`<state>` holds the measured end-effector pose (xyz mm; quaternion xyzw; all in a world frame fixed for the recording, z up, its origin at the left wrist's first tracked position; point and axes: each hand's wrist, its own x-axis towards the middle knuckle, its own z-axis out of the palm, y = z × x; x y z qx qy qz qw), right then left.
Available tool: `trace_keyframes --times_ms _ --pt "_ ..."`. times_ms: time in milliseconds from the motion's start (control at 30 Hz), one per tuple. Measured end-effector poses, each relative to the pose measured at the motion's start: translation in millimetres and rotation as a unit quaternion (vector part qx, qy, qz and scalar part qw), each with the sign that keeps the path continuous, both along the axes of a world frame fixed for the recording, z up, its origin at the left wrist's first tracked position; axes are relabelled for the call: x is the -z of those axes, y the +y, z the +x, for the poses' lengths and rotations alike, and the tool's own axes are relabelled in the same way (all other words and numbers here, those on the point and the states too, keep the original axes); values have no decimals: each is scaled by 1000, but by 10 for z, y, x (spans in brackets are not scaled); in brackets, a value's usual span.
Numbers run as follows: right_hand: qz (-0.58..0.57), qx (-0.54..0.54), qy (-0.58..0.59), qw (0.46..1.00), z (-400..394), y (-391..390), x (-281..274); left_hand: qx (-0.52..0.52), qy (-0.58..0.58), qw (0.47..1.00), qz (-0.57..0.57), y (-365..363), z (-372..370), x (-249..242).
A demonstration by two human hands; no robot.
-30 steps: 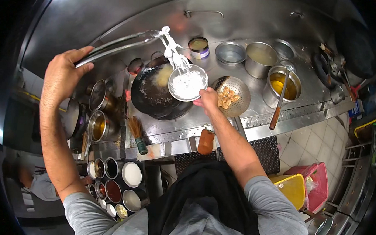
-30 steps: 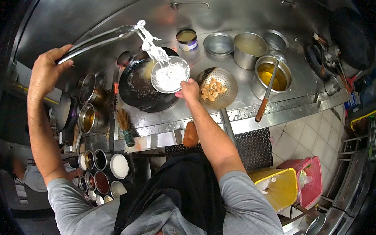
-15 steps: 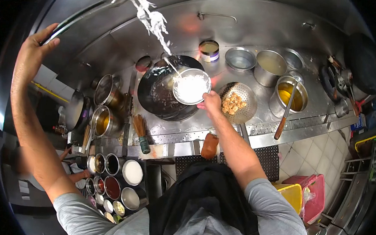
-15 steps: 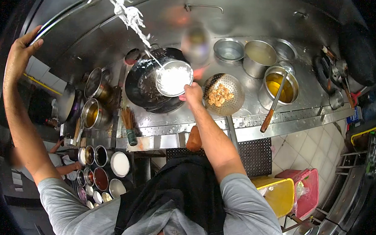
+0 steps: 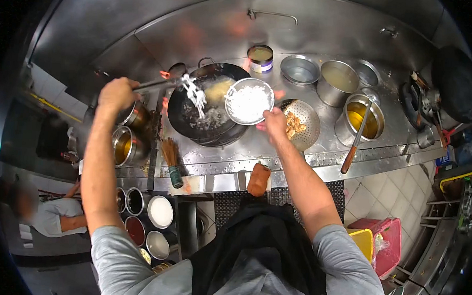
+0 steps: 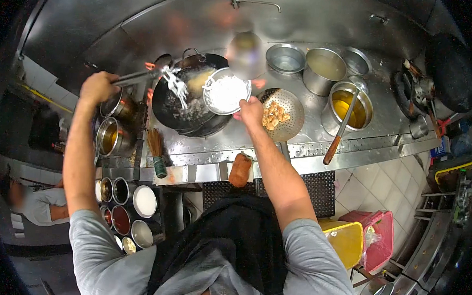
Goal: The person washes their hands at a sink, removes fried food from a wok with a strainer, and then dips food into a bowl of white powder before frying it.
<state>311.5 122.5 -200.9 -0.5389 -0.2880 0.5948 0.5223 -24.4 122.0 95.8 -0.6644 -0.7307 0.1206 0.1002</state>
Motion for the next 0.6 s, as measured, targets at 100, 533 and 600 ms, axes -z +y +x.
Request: trace_keyframes --times_ms 100,533,600 --pt "2 -10 -23 1000 -54 65 -70 -12 31 999 -25 474 -257 867" --pt "23 -5 -154 988 -298 298 -219 181 -30 983 8 -145 461 422" --pt "27 -15 -162 986 -323 302 -241 248 -14 968 40 -130 537 568"
